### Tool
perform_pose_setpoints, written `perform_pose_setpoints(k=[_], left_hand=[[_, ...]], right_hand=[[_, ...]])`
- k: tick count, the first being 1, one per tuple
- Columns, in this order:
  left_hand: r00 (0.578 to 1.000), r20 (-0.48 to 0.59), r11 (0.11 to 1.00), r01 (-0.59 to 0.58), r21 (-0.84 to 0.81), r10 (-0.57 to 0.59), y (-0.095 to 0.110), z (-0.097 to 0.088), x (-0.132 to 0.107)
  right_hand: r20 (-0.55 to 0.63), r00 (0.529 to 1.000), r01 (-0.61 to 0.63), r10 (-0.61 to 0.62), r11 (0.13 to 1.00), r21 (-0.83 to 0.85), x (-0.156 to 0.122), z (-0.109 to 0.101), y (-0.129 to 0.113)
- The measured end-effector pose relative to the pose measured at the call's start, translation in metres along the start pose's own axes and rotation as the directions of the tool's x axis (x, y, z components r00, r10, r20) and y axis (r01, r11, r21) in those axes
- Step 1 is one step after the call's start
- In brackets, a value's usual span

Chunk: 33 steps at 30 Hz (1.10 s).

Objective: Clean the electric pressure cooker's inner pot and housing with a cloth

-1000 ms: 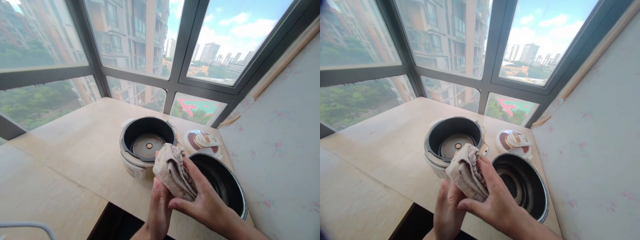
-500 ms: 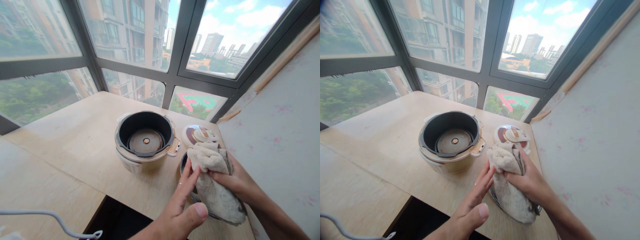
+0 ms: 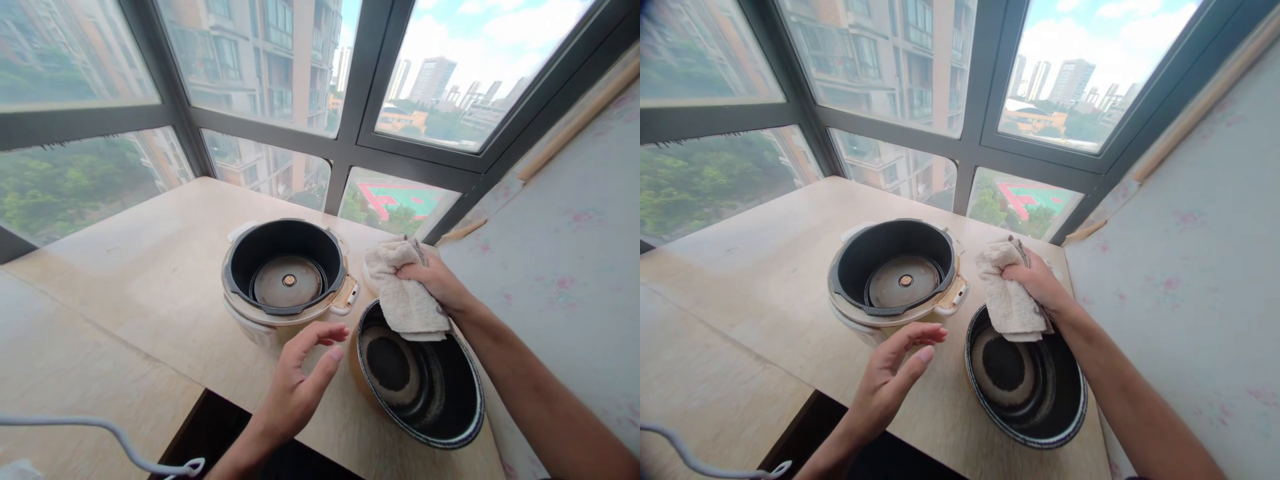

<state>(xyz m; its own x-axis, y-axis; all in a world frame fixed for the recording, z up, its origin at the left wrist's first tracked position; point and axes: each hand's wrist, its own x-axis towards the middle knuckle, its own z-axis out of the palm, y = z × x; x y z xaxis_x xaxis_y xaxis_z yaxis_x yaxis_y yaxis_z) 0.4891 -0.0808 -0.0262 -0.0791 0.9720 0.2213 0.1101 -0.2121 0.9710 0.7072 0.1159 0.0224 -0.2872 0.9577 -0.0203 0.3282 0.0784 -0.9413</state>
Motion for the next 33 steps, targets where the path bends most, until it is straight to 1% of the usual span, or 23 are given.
perform_pose_setpoints(k=[3,5,7,9,13,15,16,19,22,25,27,28,30,33], left_hand=[[0.988,-0.073,0.985,-0.123,0.121,0.133,-0.002,-0.001,0.002],[0.962,-0.128,0.96,-0.216,0.179,0.24,-0.004,-0.003,0.003],[0.932,-0.176,0.936,-0.278,0.218,0.318,-0.006,-0.008,0.004],[0.906,-0.213,0.916,-0.31,0.254,0.365,-0.008,-0.017,0.005],[0.844,-0.293,0.876,-0.351,0.332,0.449,-0.013,-0.036,0.009],[0.829,-0.326,0.872,-0.341,0.351,0.455,-0.015,-0.043,0.011],[0.829,-0.336,0.875,-0.328,0.355,0.447,-0.016,-0.046,0.012],[0.832,-0.339,0.875,-0.312,0.369,0.44,-0.017,-0.049,0.014],[0.833,-0.31,0.858,-0.324,0.398,0.458,-0.018,-0.049,0.017],[0.826,-0.295,0.832,-0.323,0.451,0.481,-0.019,-0.049,0.018],[0.815,-0.28,0.802,-0.327,0.499,0.507,-0.021,-0.049,0.019],[0.809,-0.268,0.784,-0.334,0.523,0.523,-0.021,-0.048,0.019],[0.798,-0.239,0.745,-0.347,0.569,0.554,-0.022,-0.046,0.019],[0.782,-0.186,0.679,-0.364,0.637,0.594,-0.023,-0.044,0.019]], right_hand=[[-0.065,0.997,0.037,-0.039,0.999,-0.027,0.012,0.006,0.003],[-0.09,0.994,0.053,-0.061,0.994,-0.093,0.025,0.007,0.0],[-0.083,0.993,0.07,-0.085,0.983,-0.172,0.04,0.008,-0.005],[-0.029,0.995,0.09,-0.099,0.97,-0.225,0.056,0.009,-0.012],[0.149,0.982,0.154,-0.114,0.943,-0.295,0.084,0.016,-0.025],[0.225,0.966,0.197,-0.124,0.92,-0.34,0.098,0.021,-0.03],[0.257,0.958,0.214,-0.125,0.911,-0.354,0.105,0.023,-0.032],[0.31,0.942,0.235,-0.125,0.907,-0.349,0.13,0.031,-0.038],[0.375,0.917,0.269,-0.138,0.906,-0.326,0.154,0.04,-0.041],[0.449,0.887,0.27,-0.106,0.908,-0.319,0.169,0.051,-0.043],[0.489,0.87,0.262,-0.057,0.895,-0.362,0.171,0.056,-0.046],[0.507,0.861,0.271,-0.034,0.874,-0.402,0.171,0.058,-0.048],[0.519,0.855,0.302,-0.001,0.814,-0.496,0.166,0.06,-0.053],[0.524,0.85,0.323,0.051,0.735,-0.596,0.156,0.056,-0.059]])
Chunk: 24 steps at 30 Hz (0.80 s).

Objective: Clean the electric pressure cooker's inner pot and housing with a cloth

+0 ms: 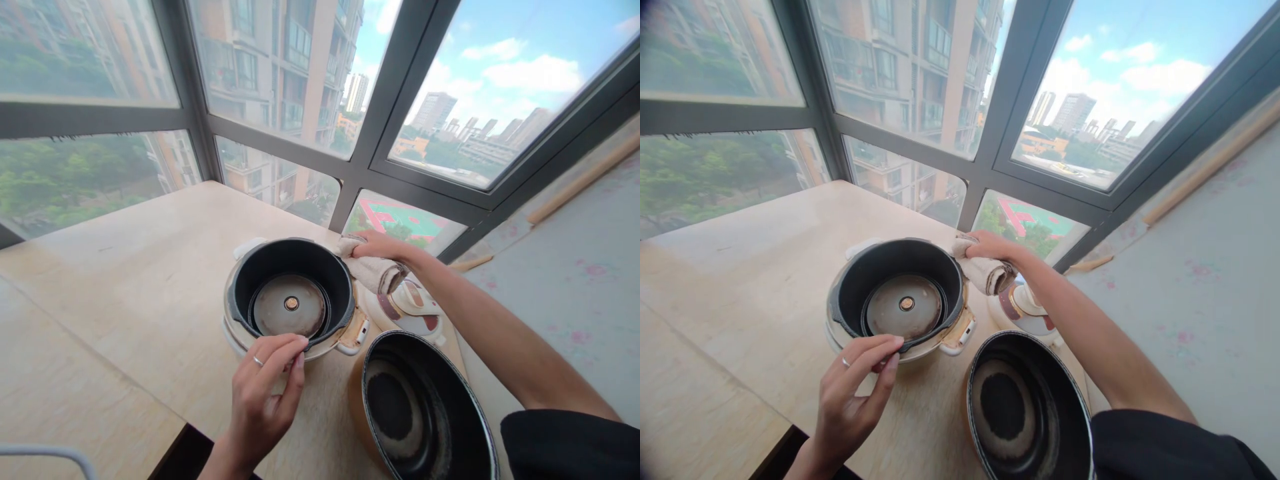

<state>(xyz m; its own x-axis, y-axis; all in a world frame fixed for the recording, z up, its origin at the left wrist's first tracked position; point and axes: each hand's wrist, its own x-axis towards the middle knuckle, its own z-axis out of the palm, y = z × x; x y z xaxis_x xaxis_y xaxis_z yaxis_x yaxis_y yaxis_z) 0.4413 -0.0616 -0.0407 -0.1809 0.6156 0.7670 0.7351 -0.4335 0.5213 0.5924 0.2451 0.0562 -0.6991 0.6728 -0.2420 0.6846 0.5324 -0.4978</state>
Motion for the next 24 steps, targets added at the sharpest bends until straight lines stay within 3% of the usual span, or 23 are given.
perform_pose_setpoints(k=[9,13,24], left_hand=[[0.998,-0.006,0.998,-0.056,0.006,0.056,-0.005,0.004,-0.005],[0.998,-0.04,0.999,-0.054,-0.002,0.054,-0.002,0.007,-0.005],[0.996,-0.077,0.998,-0.037,-0.049,0.033,-0.002,0.005,-0.002]], right_hand=[[0.036,0.997,-0.064,0.068,0.994,-0.091,-0.049,0.006,-0.005],[0.05,0.987,-0.149,0.152,0.988,-0.046,-0.063,0.013,-0.01],[0.026,0.986,-0.165,0.164,0.986,0.04,-0.098,0.031,-0.022]])
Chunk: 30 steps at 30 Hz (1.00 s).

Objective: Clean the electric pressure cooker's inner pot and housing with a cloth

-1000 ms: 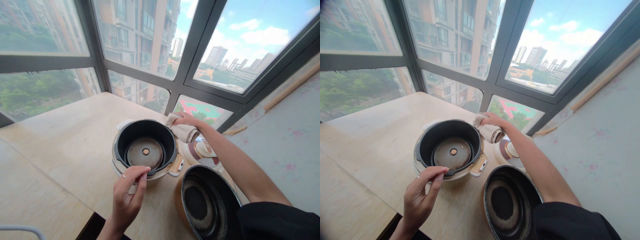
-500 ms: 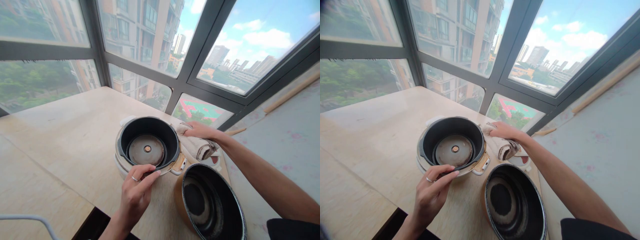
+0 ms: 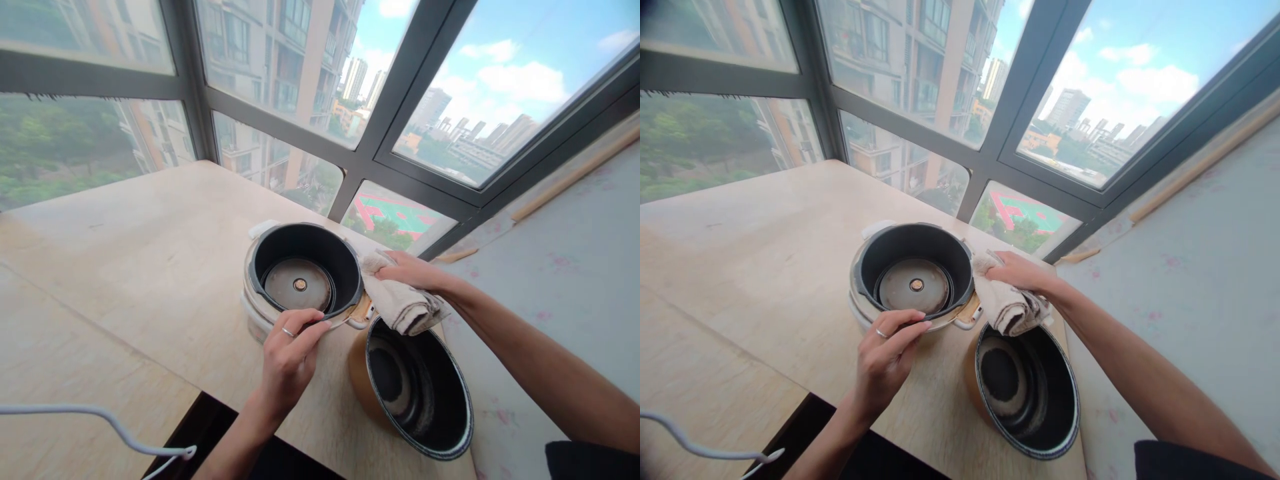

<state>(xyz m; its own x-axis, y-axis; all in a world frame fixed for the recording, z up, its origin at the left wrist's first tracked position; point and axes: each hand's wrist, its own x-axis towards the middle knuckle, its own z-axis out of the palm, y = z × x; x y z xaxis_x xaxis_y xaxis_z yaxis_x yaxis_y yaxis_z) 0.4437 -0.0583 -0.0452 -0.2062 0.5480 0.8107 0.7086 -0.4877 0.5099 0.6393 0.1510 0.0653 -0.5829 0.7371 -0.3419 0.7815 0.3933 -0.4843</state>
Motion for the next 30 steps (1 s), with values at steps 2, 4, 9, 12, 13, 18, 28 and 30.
perform_pose_setpoints(k=[2,4,9,12,13,18,28,30], left_hand=[[1.0,-0.003,1.0,0.001,0.003,-0.001,0.0,0.001,-0.001],[1.0,-0.009,1.0,-0.001,-0.002,0.001,0.0,0.002,-0.002],[1.0,-0.011,1.0,0.001,-0.02,-0.001,-0.004,0.003,-0.003],[1.0,0.002,0.999,0.002,-0.033,-0.002,-0.006,0.003,-0.002],[1.0,0.002,0.999,0.002,-0.037,-0.002,-0.007,0.002,-0.001],[1.0,-0.002,0.999,-0.004,-0.043,0.004,-0.01,0.004,0.0],[1.0,-0.001,0.998,-0.018,-0.054,0.018,-0.012,0.003,-0.001],[1.0,0.001,0.998,-0.02,-0.057,0.02,-0.012,0.003,-0.001]], right_hand=[[0.002,1.0,-0.012,0.012,1.0,0.01,-0.012,0.006,-0.001],[-0.022,1.0,-0.014,0.014,1.0,-0.017,-0.021,0.011,-0.004],[0.014,1.0,-0.004,0.006,0.99,-0.144,-0.032,0.01,-0.022],[0.088,0.996,0.012,0.005,0.981,-0.195,-0.032,0.002,-0.034],[0.112,0.994,0.015,0.008,0.978,-0.207,-0.032,0.0,-0.036],[0.149,0.986,-0.06,0.076,0.992,-0.108,-0.035,-0.001,-0.034],[-0.023,0.948,-0.289,0.318,0.888,0.357,-0.05,-0.002,0.017],[-0.096,0.947,-0.248,0.306,0.888,0.387,-0.056,-0.008,0.028]])
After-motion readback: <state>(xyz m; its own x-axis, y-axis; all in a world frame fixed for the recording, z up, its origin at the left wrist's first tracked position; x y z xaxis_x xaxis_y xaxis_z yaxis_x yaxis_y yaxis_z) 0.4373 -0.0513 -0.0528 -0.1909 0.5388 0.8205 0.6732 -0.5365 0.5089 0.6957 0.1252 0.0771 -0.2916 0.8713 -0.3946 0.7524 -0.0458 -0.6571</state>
